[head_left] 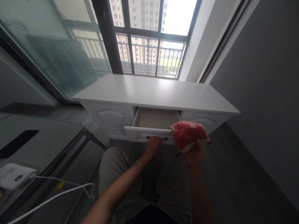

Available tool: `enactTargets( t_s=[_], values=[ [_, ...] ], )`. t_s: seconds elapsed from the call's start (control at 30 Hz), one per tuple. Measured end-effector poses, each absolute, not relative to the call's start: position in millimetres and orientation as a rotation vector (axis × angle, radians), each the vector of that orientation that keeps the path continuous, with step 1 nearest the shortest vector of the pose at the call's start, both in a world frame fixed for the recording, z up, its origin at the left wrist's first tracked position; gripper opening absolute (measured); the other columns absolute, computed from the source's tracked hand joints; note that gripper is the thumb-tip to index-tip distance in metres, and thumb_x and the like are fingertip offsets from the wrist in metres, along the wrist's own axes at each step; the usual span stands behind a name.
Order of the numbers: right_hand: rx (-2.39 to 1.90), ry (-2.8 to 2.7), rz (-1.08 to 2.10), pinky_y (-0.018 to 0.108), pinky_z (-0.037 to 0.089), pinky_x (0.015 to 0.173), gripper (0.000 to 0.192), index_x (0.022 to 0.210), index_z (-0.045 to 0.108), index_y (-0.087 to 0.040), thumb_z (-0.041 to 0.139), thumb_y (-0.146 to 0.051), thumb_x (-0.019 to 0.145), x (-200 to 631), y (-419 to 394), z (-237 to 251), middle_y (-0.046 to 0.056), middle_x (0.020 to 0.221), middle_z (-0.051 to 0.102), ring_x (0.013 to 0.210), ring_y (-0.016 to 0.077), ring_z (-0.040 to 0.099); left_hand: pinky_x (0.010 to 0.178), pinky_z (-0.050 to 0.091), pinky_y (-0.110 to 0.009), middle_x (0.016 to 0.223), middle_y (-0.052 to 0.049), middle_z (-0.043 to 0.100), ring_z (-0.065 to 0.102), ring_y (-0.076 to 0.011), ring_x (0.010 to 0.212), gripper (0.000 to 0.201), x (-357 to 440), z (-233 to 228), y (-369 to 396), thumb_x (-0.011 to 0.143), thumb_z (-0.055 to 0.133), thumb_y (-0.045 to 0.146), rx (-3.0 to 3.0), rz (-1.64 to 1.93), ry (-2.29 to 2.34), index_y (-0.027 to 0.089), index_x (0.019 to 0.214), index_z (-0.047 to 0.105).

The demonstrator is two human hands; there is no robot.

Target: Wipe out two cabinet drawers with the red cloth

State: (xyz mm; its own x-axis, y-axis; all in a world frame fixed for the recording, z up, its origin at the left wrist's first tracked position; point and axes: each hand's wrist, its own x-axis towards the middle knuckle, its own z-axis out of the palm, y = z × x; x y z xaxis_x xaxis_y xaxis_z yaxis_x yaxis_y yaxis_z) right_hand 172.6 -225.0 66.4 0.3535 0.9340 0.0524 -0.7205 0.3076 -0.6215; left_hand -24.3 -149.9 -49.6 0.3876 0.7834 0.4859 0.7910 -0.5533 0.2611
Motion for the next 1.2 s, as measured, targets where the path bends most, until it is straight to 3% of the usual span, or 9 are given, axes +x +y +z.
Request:
enactTargets(
  t_s=[0.7, 1.0, 1.2],
  values=[
    [-0.571, -0.435, 1.143, 0.058, 0.057, 0.1, 0.024, 0.117, 0.072, -0.037, 0.064, -0.038, 0.095, 181, -227, 57, -0.002, 0.117, 0.077, 0.117, 0.0234, 0.071, 0.087, 0.036, -0.04, 0.1, -0.013, 0.071, 0.059, -0.0267, 0.1, 0.032, -8, -17, 7, 0.106, 0.044, 0.036, -2.664, -0.775, -1.47, 0.017, 0.1, 0.069],
    [-0.622, -0.373, 1.12, 0.053, 0.061, 0.098, 0.021, 0.113, 0.074, -0.035, 0.063, -0.043, 0.096, 185, -217, 42, -0.003, 0.114, 0.078, 0.11, 0.0218, 0.074, 0.088, 0.036, -0.039, 0.102, -0.012, 0.071, 0.058, -0.0267, 0.103, 0.033, -9, -22, 19, 0.107, 0.042, 0.038, -2.675, -0.739, -1.446, 0.017, 0.104, 0.068],
    [-0.618, -0.286, 1.098, 0.036, 0.068, 0.076, 0.021, 0.11, 0.075, -0.028, 0.073, -0.039, 0.092, 187, -226, 36, -0.002, 0.101, 0.081, 0.083, 0.0183, 0.078, 0.089, 0.036, -0.038, 0.104, -0.011, 0.071, 0.058, -0.0257, 0.104, 0.034, -8, -19, 19, 0.107, 0.042, 0.04, -2.693, -0.716, -1.46, 0.017, 0.106, 0.068]
  ],
)
